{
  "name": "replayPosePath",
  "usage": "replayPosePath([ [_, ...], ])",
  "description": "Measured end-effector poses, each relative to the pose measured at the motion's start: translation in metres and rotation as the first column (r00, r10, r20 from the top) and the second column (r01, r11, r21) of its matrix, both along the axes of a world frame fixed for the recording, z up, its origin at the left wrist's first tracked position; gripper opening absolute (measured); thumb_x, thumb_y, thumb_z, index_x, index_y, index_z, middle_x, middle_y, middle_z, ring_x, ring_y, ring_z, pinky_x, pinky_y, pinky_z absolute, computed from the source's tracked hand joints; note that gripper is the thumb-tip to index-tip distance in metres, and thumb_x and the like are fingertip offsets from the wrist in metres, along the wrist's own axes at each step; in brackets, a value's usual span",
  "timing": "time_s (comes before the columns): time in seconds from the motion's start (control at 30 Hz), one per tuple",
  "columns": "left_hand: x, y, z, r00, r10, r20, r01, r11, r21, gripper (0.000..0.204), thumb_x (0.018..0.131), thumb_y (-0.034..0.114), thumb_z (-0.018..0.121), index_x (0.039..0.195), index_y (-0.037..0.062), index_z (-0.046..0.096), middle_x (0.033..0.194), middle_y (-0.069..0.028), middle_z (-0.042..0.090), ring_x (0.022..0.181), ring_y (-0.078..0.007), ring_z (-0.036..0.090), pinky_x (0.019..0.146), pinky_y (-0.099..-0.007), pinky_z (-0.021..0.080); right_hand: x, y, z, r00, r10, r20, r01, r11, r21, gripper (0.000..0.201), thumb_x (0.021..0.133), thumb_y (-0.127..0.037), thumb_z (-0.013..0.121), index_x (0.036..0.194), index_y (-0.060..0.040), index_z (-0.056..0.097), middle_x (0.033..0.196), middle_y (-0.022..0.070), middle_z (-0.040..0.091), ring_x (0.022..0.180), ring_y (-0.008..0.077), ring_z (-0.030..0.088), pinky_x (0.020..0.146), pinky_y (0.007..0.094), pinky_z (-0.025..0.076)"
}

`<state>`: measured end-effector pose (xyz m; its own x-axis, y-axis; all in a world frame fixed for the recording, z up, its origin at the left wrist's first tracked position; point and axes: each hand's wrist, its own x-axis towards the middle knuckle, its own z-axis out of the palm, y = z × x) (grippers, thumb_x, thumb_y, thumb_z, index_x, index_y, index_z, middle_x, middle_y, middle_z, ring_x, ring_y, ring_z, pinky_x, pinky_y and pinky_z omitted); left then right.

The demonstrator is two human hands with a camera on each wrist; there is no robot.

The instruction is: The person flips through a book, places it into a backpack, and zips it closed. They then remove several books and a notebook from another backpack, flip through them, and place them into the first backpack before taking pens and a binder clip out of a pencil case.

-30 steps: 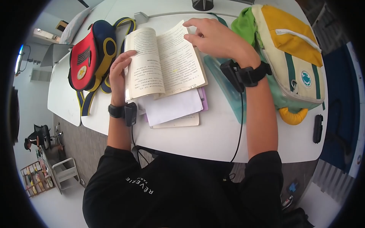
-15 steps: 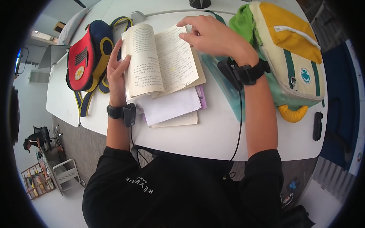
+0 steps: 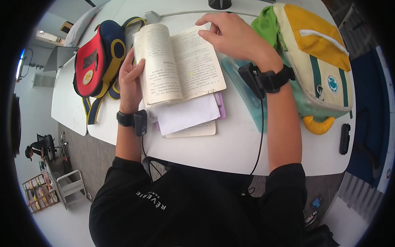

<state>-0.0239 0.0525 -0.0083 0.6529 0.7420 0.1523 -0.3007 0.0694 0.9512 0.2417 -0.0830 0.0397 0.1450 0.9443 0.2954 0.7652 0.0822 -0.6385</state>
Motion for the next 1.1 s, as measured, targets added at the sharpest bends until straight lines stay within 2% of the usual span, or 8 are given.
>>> replayPosePath([
  [0.13,0.0017,-0.0015,-0.0009,1.0,-0.024,0.002,0.024,1.0,-0.014,0.062,0.096,0.001,0.051,0.153,-0.0053,0.026,0.13,-0.0223,0.062,0.109,-0.0226,0.068,0.097,-0.0312,0.051,-0.0025,-0.0029,0.0044,0.999,0.022,-0.029,-0.022,1.0,-0.014,0.028,0.096,-0.016,0.062,0.12,-0.005,0.067,0.072,0.0014,0.057,0.066,0.0109,0.05,0.062,0.0279,0.043],
  [0.47,0.0016,0.0019,-0.0048,0.999,-0.03,-0.024,0.029,0.999,-0.04,0.063,0.096,-0.002,0.05,0.154,-0.0035,0.025,0.134,-0.0216,0.059,0.116,-0.0226,0.064,0.102,-0.0334,0.048,-0.0009,-0.0026,0.0005,0.998,0.04,-0.039,-0.045,0.993,-0.113,0.032,0.098,-0.019,0.059,0.127,-0.0069,0.063,0.078,0.0036,0.065,0.07,0.0111,0.061,0.064,0.0267,0.048],
  [0.57,0.0014,0.0034,-0.0056,0.998,-0.049,0.033,0.051,0.997,-0.066,0.063,0.097,-0.004,0.05,0.154,-0.0028,0.024,0.124,-0.0217,0.064,0.108,-0.0231,0.067,0.096,-0.0342,0.053,-0.0011,-0.0008,-0.0001,0.998,0.039,-0.046,-0.045,0.989,-0.139,0.033,0.098,-0.019,0.059,0.128,-0.007,0.062,0.08,0.0044,0.066,0.07,0.0115,0.061,0.065,0.0268,0.049],
  [1.1,0.0014,0.0053,-0.0092,0.997,-0.074,0.019,0.075,0.995,-0.06,0.065,0.099,-0.002,0.048,0.156,-0.0036,0.017,0.127,-0.0232,0.062,0.113,-0.0255,0.065,0.099,-0.0363,0.051,-0.0037,-0.0037,0.0011,0.999,0.028,-0.027,-0.032,0.985,-0.168,0.035,0.098,-0.019,0.058,0.131,-0.0071,0.06,0.081,0.0066,0.068,0.071,0.013,0.064,0.066,0.0278,0.049],
])
